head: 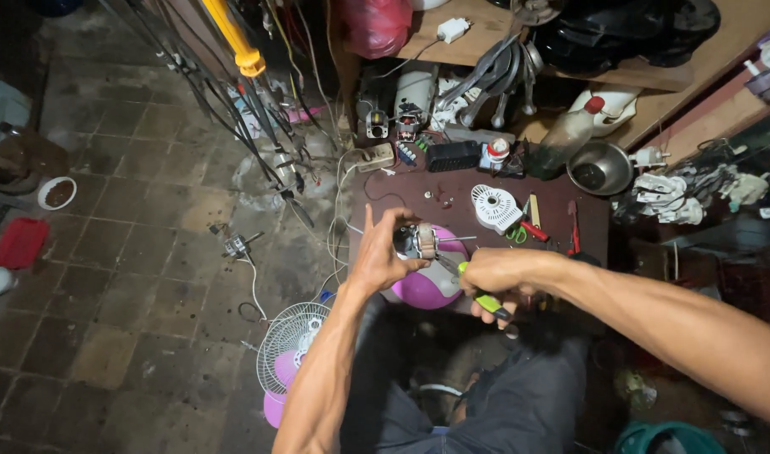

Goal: Disassembling a fan motor housing using a screwdriver and pliers to access internal components for repair.

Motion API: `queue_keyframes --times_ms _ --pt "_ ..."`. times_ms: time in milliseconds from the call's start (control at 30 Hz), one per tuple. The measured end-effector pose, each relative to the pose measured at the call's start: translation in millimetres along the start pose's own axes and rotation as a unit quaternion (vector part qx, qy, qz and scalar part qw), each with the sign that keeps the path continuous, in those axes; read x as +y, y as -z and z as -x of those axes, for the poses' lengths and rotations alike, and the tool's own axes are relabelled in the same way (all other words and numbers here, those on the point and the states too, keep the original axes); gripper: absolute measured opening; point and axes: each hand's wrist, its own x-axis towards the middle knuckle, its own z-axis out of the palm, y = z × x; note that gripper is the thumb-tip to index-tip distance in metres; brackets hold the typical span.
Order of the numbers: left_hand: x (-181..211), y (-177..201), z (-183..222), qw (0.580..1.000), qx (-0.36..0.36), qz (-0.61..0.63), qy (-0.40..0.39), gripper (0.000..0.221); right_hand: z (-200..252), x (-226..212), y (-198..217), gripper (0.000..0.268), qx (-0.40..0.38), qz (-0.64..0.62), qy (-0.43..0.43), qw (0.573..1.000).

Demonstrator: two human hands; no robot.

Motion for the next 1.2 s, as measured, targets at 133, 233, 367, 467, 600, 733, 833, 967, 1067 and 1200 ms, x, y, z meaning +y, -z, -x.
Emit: queue_keyframes --times_ms 133,233,367,467,600,733,833,967,1067,1200 --pt "-3.6 -2.5 0.1 1.000 0.013 0.000 0.002 0.083 -15.3 0.7 -10.2 0.028 -0.004 -0.024 0.000 1.000" --pt "-7.0 -1.2 -3.1 1.000 0.017 0.003 0.013 0.081 -29.8 7.7 -16.9 0.029 0.023 0.002 0.005 1.000" --pt "-9.2 -2.1 -7.0 1.000 0.020 0.005 0.013 0.080 -63.0 30.3 -31.7 0.023 0.085 0.077 0.048 0.992" --pt "-10.2 0.3 -8.6 1.000 0.019 0.006 0.012 0.080 -70.7 44.3 -45.2 0.026 0.100 -0.019 0.064 0.993" --pt "-13.2 -1.1 -9.4 1.000 0.016 0.009 0.008 0.081 -59.4 48.3 -49.0 0.032 0.132 -0.035 0.091 0.986" --pt "-10.5 -1.4 -11.2 1.000 0.006 -0.003 0.013 0.080 -44.8 39.3 -47.6 0.042 0.154 0.079 0.105 0.979" --pt "-9.5 -0.4 -10.7 1.000 0.003 -0.004 0.018 0.081 -30.3 24.6 -47.1 0.044 0.157 0.190 0.093 0.965" --pt "-7.7 0.3 -12.2 1.000 0.005 0.001 0.017 0.080 -43.0 27.5 -37.4 0.043 0.134 0.175 0.068 0.973" --pt "-10.7 0.2 -13.8 1.000 0.008 -0.003 0.016 0.081 -44.5 25.9 -35.2 0.036 0.125 0.140 0.064 0.980" --pt "-9.8 -1.0 -12.1 1.000 0.003 -0.005 0.021 0.082 -66.4 44.2 -41.5 0.028 0.129 -0.018 0.072 0.989"
